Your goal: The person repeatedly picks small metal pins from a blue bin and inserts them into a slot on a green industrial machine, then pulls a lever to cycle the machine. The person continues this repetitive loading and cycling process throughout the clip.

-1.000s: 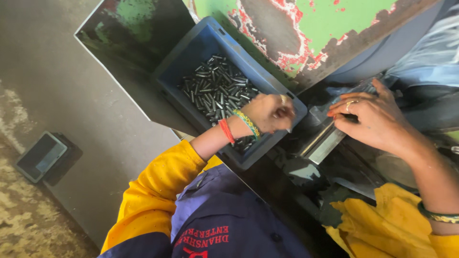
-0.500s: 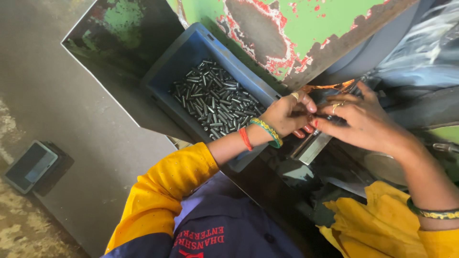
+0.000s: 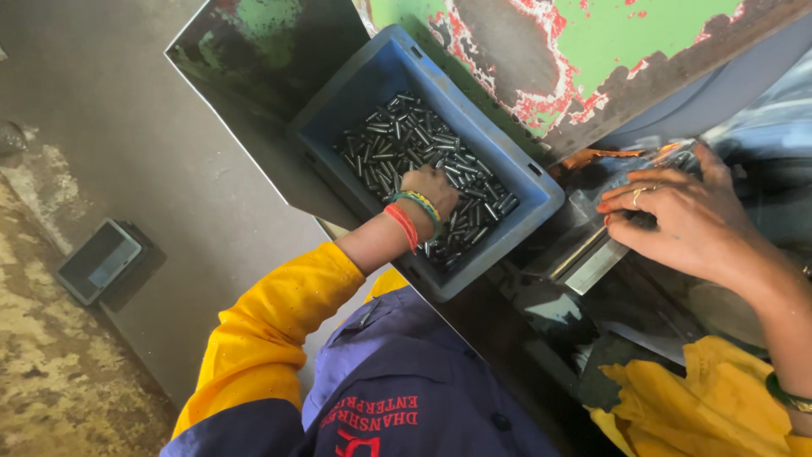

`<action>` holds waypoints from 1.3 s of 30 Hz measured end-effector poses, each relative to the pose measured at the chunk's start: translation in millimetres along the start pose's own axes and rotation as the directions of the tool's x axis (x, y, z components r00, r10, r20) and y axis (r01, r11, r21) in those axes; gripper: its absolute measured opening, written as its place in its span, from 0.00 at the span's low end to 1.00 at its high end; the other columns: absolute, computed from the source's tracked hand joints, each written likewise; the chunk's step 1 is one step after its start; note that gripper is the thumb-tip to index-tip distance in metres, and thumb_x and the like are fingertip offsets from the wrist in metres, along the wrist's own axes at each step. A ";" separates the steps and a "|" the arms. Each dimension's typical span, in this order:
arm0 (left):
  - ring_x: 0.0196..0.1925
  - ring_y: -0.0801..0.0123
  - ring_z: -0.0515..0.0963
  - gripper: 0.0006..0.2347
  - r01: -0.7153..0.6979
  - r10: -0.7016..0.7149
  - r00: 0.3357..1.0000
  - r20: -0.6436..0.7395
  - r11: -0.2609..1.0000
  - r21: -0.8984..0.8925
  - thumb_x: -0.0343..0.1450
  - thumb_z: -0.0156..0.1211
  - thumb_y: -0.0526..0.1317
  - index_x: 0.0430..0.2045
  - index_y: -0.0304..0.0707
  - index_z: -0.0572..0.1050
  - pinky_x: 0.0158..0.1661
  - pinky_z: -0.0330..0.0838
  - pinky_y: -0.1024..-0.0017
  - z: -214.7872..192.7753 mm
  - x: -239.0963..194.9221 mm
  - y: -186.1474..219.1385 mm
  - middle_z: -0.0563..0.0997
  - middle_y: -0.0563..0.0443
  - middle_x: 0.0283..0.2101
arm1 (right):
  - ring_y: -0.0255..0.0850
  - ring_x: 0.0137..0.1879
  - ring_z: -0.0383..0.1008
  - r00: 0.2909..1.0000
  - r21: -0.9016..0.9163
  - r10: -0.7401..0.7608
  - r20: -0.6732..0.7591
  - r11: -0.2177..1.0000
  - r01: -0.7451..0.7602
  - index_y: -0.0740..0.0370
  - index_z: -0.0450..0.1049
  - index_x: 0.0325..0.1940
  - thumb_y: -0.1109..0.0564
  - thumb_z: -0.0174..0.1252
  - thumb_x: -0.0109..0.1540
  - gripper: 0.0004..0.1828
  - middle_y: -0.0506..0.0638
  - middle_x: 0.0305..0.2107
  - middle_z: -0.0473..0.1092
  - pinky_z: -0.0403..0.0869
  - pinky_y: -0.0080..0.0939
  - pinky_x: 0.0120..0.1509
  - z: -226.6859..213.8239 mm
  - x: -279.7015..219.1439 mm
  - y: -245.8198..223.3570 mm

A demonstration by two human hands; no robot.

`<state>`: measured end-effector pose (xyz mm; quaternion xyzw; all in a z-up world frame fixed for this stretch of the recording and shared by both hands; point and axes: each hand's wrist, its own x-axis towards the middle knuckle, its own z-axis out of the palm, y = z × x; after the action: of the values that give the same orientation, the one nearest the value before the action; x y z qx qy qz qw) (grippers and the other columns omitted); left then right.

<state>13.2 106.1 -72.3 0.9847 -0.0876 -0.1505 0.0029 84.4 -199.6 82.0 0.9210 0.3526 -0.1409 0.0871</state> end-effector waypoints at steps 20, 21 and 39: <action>0.47 0.53 0.83 0.07 0.023 -0.037 0.978 -0.208 0.997 -0.068 0.66 0.61 0.36 0.35 0.41 0.82 0.38 0.80 0.60 11.7 15.9 9.0 0.82 0.43 0.44 | 0.37 0.68 0.69 0.990 0.083 -0.065 -0.122 0.994 0.076 0.47 0.85 0.43 0.45 0.57 0.58 0.15 0.42 0.47 0.80 0.41 0.66 0.84 4.1 1.0 7.5; 0.48 0.52 0.82 0.07 0.071 -0.076 0.991 -0.107 0.996 -0.048 0.67 0.61 0.37 0.35 0.42 0.83 0.39 0.80 0.60 17.8 19.0 6.4 0.82 0.43 0.45 | 0.37 0.68 0.69 0.988 0.089 -0.072 -0.135 0.992 0.084 0.47 0.85 0.43 0.45 0.57 0.58 0.15 0.43 0.47 0.79 0.42 0.66 0.84 3.6 1.5 7.4; 0.29 0.75 0.83 0.10 -0.256 0.133 0.959 -0.252 0.015 -0.967 0.68 0.69 0.39 0.41 0.37 0.81 0.25 0.81 0.76 -72.2 -3.1 99.5 0.84 0.51 0.30 | 0.46 0.60 0.74 0.968 0.103 -0.102 -0.229 0.986 0.128 0.53 0.83 0.42 0.49 0.59 0.58 0.13 0.50 0.45 0.79 0.47 0.65 0.82 10.7 3.8 17.4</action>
<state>14.7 7.1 0.8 0.6930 -0.0933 -0.1231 0.7042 96.7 -212.7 71.8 0.9125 0.4041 -0.0617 -0.0153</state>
